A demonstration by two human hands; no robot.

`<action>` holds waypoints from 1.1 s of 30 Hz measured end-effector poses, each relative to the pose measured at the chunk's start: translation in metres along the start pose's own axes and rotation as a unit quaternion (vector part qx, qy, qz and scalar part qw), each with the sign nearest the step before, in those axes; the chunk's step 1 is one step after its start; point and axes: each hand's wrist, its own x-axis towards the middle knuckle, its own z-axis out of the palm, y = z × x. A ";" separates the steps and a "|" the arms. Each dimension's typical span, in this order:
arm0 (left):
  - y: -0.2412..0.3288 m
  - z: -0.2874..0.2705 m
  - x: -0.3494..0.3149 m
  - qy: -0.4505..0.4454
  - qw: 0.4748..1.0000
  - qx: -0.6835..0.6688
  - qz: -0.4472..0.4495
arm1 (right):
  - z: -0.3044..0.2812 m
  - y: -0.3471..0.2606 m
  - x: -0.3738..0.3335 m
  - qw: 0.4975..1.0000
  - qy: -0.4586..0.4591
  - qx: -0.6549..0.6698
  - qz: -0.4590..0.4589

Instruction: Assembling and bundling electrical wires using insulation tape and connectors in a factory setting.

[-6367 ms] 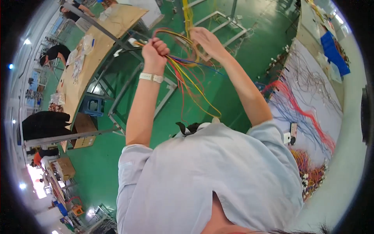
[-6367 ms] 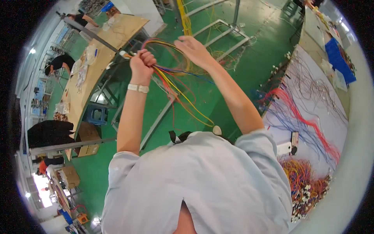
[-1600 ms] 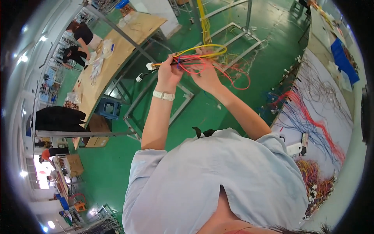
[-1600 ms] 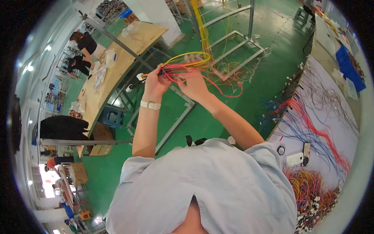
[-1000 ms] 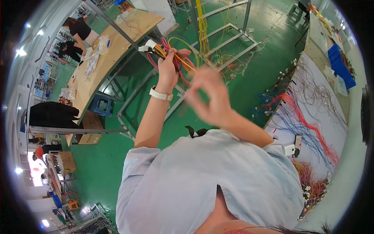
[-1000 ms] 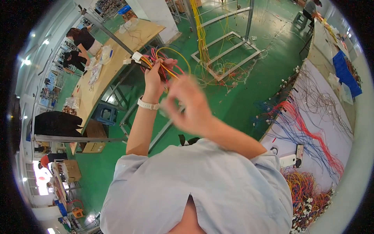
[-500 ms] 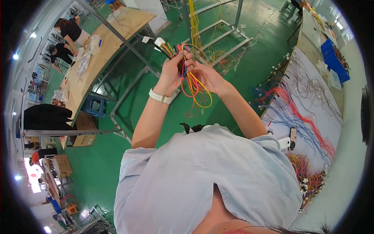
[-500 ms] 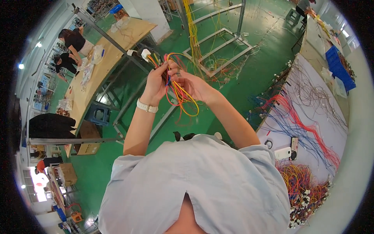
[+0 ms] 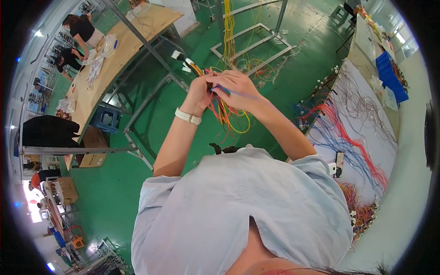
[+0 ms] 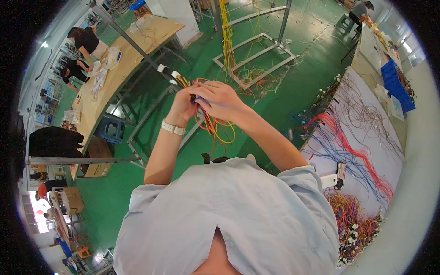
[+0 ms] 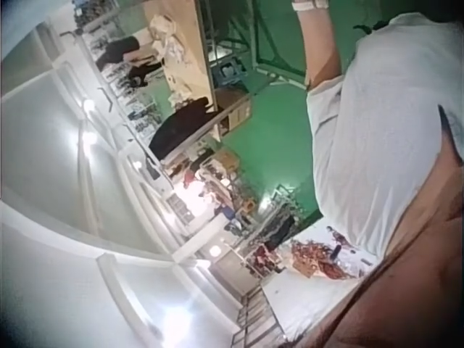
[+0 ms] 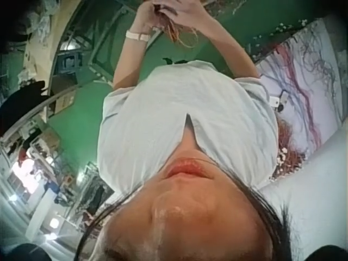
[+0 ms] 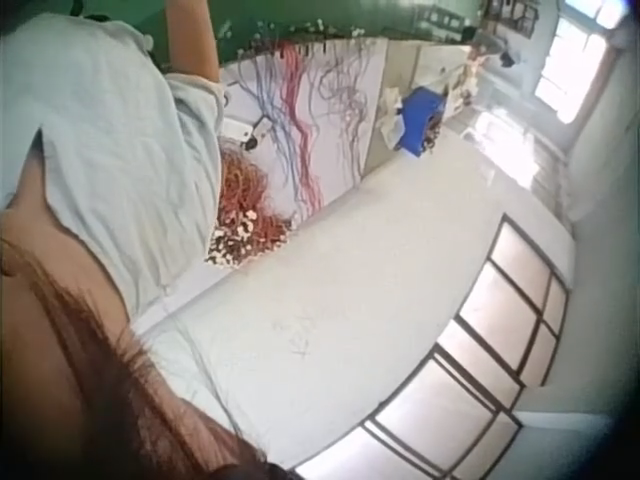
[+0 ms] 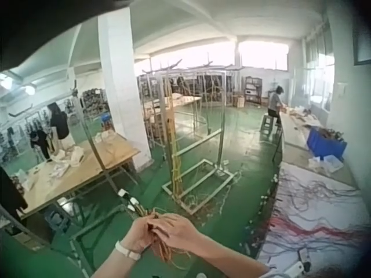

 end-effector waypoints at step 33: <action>-0.134 -0.060 0.077 0.158 0.975 0.042 -0.148 | 0.028 0.120 -0.119 0.788 -0.024 0.336 0.515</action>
